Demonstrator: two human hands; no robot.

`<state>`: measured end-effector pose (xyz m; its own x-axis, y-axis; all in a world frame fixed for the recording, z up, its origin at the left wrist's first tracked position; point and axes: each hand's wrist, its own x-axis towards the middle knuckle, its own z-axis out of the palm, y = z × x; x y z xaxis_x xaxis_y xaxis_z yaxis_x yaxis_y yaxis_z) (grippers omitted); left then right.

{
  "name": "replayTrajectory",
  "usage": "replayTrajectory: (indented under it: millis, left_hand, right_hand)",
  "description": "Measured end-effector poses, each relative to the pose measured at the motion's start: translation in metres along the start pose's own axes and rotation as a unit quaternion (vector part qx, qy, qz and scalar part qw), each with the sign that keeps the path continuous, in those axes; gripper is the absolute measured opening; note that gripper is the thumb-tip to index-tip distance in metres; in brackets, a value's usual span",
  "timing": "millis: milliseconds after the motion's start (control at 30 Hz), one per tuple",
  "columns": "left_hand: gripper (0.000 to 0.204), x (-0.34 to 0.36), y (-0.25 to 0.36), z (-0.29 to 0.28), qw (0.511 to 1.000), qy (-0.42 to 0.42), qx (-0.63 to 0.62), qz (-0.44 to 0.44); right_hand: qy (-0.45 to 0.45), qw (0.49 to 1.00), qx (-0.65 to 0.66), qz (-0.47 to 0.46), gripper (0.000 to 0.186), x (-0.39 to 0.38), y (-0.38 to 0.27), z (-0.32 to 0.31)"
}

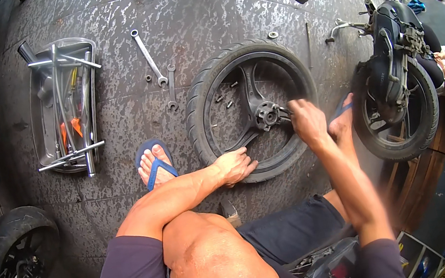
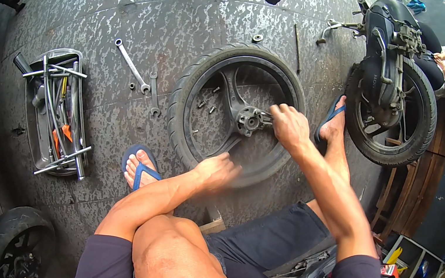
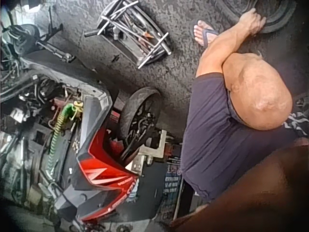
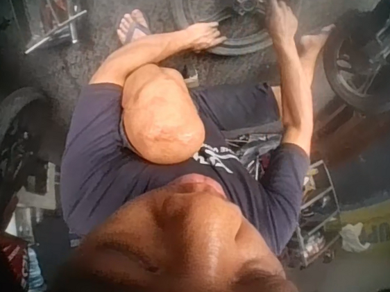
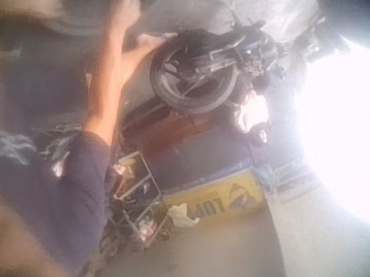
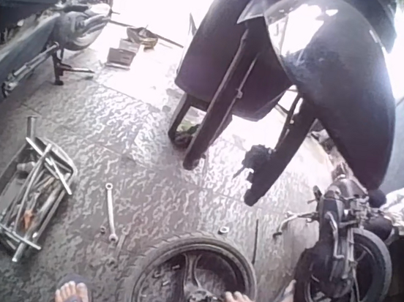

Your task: The person unscrews bolts from a motorcycle wheel, removes the old brake disc, unpackages a new brake disc from a Suzuki parts bag, and places the new disc onto the wheel hub.

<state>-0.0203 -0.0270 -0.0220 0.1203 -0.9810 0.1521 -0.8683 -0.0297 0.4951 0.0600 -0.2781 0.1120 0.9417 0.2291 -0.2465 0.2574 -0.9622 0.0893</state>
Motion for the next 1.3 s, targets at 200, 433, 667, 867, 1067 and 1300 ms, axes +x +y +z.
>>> replayTrajectory:
  millis: [200,433,667,867,1067,1300]
  left_hand:
    - [0.054,0.0,0.001,0.005,1.0,-0.009,0.007,0.001]
    - [0.051,0.004,0.001,0.006,1.0,0.001,0.026,0.009]
    - [0.055,0.002,0.002,0.003,0.998,-0.05,0.047,0.005]
    - [0.063,0.005,0.003,-0.007,0.991,-0.122,0.048,0.0]
    - [0.056,0.005,0.001,-0.001,0.997,-0.045,0.065,0.019]
    - [0.054,0.003,-0.001,0.003,1.0,0.001,0.03,0.009]
  right_hand:
    - [0.032,0.385,0.716,0.581,0.036,-0.02,-0.043,0.031]
    - [-0.011,0.885,0.325,0.334,0.011,0.042,-0.007,0.045]
    - [-0.062,0.996,0.054,-0.019,0.015,0.022,-0.067,0.003]
    - [0.065,0.558,0.625,0.542,0.04,-0.006,-0.103,0.026]
    - [-0.039,0.524,0.657,0.54,0.019,0.031,-0.078,0.036]
    - [-0.115,0.989,-0.053,-0.08,0.023,0.019,0.007,-0.017]
